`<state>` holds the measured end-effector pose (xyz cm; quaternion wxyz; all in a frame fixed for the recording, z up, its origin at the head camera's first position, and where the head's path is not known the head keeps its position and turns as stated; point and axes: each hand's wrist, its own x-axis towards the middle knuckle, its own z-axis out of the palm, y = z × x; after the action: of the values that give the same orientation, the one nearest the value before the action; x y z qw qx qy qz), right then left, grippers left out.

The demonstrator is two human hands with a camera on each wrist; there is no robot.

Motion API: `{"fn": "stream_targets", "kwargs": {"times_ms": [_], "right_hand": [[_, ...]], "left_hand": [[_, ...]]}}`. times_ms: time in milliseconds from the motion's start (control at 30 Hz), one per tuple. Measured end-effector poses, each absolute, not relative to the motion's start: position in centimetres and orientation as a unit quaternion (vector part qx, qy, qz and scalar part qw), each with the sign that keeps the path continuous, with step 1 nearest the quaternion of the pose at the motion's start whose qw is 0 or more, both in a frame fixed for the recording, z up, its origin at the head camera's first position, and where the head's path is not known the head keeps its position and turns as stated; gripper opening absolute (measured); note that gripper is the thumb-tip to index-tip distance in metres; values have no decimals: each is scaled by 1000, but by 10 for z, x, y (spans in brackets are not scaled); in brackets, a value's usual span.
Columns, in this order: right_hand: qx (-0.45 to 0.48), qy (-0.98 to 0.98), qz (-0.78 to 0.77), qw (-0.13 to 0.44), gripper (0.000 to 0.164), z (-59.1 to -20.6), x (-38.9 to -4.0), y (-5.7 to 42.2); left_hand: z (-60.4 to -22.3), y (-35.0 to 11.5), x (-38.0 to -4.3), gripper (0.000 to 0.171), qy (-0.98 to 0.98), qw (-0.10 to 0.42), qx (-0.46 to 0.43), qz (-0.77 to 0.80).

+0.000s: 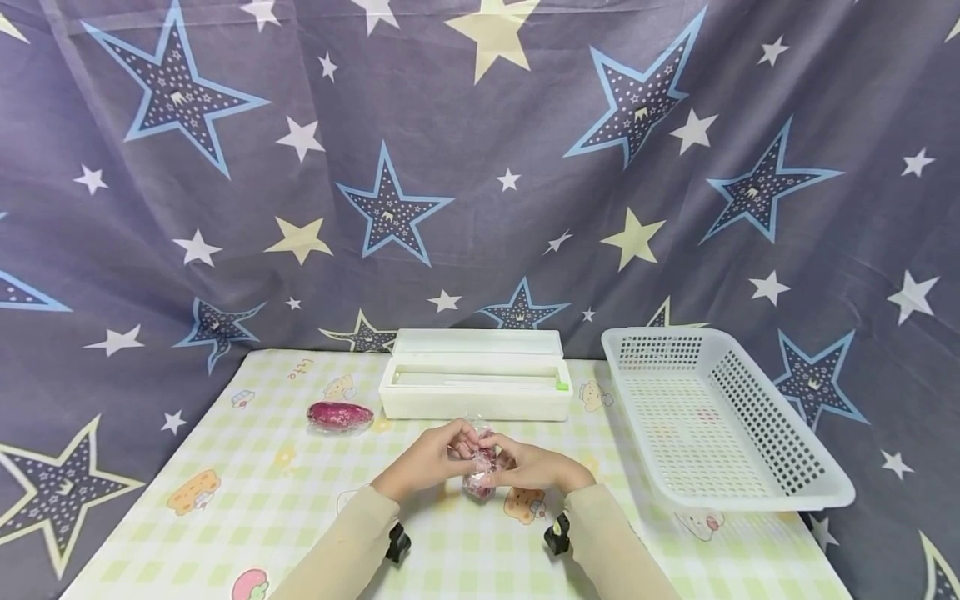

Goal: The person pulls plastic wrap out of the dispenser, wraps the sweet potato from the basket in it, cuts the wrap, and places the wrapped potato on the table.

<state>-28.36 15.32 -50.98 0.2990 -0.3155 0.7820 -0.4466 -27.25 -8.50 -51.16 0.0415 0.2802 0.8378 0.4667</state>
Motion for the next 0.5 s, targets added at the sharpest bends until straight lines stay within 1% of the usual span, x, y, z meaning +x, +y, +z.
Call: {"fn": "stream_targets", "kwargs": {"times_ms": [233,500], "right_hand": [[-325,794,-430,282,44,-509,-283,153],[-310,805,-426,275,38,-510,-284,153]], "left_hand": [[-517,-86,-277,25,839,24,271,471],[-520,-85,-278,18,835,22,248,490]]}}
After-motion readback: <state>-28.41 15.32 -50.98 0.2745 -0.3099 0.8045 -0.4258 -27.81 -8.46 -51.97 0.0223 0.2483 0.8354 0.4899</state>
